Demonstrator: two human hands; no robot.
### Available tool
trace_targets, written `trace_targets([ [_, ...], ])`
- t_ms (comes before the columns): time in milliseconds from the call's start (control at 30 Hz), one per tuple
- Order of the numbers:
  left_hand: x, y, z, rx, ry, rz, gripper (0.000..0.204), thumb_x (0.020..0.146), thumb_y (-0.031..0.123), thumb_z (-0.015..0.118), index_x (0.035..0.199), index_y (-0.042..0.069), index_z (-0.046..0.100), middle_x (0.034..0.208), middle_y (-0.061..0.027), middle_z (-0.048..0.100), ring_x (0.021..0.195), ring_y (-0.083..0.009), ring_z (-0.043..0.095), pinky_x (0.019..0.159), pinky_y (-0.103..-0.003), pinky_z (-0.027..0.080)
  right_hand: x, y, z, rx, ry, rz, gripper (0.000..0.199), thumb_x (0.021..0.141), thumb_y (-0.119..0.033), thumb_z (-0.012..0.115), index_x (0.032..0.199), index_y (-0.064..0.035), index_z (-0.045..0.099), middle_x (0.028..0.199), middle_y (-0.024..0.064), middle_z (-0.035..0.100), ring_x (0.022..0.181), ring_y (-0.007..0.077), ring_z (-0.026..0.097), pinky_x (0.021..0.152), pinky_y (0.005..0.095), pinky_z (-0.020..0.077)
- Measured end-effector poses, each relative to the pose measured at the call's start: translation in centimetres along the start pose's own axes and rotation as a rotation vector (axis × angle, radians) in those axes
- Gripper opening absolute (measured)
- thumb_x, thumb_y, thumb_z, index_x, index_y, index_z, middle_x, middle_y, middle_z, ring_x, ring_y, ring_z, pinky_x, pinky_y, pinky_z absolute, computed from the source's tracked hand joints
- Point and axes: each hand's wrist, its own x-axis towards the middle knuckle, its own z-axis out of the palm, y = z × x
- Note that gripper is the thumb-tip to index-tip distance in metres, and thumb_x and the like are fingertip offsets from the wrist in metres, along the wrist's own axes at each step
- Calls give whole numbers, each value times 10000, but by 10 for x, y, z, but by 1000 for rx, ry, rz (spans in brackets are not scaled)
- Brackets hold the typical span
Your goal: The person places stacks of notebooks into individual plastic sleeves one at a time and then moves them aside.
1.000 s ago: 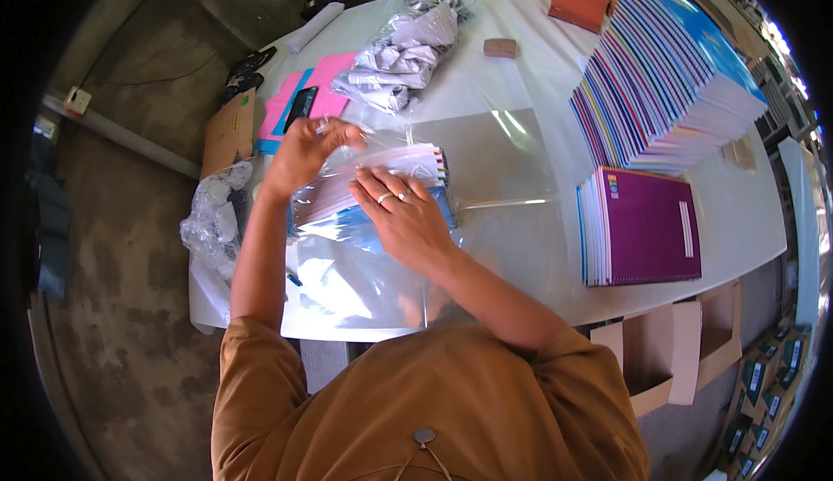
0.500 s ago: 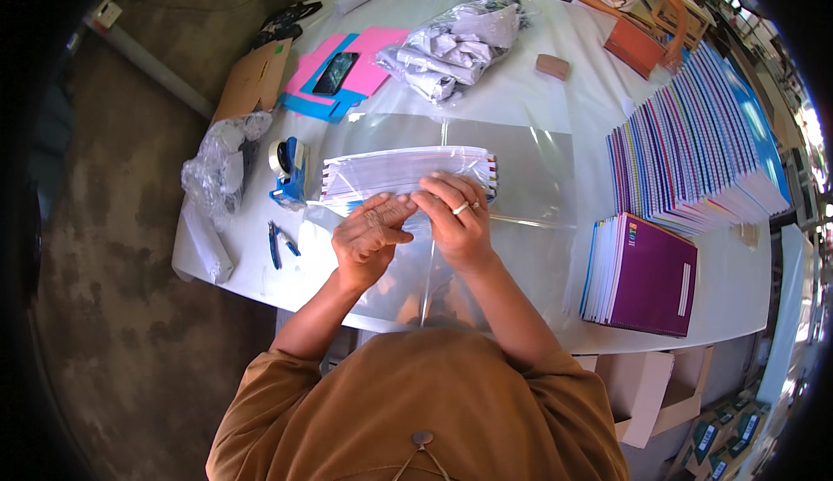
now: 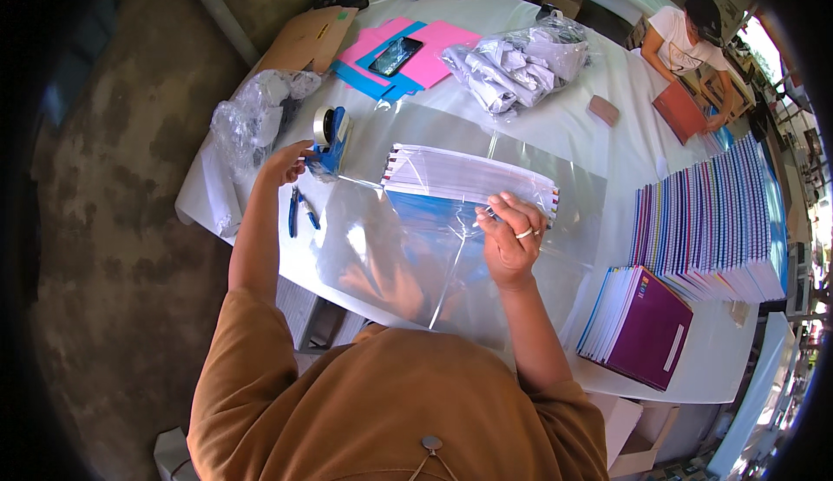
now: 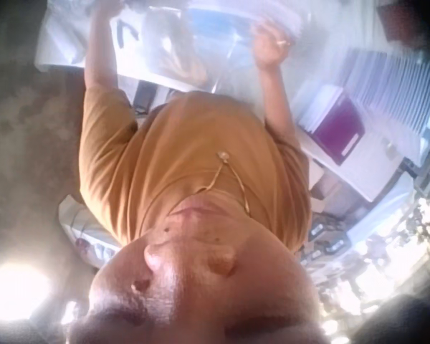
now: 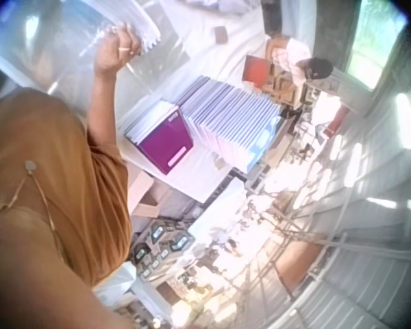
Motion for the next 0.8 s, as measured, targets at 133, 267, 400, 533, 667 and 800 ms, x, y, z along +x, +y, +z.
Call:
trace_targets([
  [133, 6, -2, -9, 98, -149, -110, 384, 842, 461, 568, 977, 110, 647, 585, 51, 377, 490, -44, 329, 415, -200, 202, -1, -1, 2, 6, -4, -19, 204, 596, -6, 774, 691, -122, 636, 909, -4, 633, 905, 192, 594, 792, 318, 436],
  [267, -1, -43, 8, -506, -183, 284, 323, 826, 337, 616, 940, 36, 642, 657, -7, 518, 532, -113, 484, 432, -214, 374, 0, 0, 3, -4, 2, -38, 205, 606, -2, 770, 696, -124, 632, 916, -3, 631, 912, 195, 592, 798, 321, 430],
  [400, -32, -83, 19, -738, -191, 295, 302, 847, 252, 595, 927, -36, 632, 778, -55, 633, 709, -283, 634, 703, -370, 533, -4, 3, 2, -20, 5, -25, 199, 620, 0, 761, 673, -121, 613, 919, 4, 633, 918, 199, 590, 806, 334, 421],
  [533, -19, -110, -47, 418, 1056, 596, 93, 745, 116, 623, 770, 53, 687, 715, -162, 648, 586, -291, 618, 607, -365, 492, 7, -11, 12, 81, 44, -77, 209, 616, -8, 761, 652, -121, 589, 923, 7, 634, 927, 199, 588, 794, 339, 412],
  [667, -143, 38, 85, -464, 443, 848, 361, 912, 290, 544, 726, -1, 649, 616, -76, 608, 490, -81, 481, 484, -220, 390, -8, 13, 0, -8, 14, -38, 200, 622, -17, 755, 657, -118, 586, 940, 4, 631, 940, 196, 584, 791, 339, 410],
  [800, -290, 22, 214, -552, -162, 596, 424, 858, 318, 621, 553, 34, 541, 525, -50, 562, 407, -89, 494, 359, -208, 361, 0, 1, 2, 22, 16, -65, 185, 649, -17, 727, 667, -123, 576, 985, -4, 622, 949, 193, 582, 805, 339, 409],
])
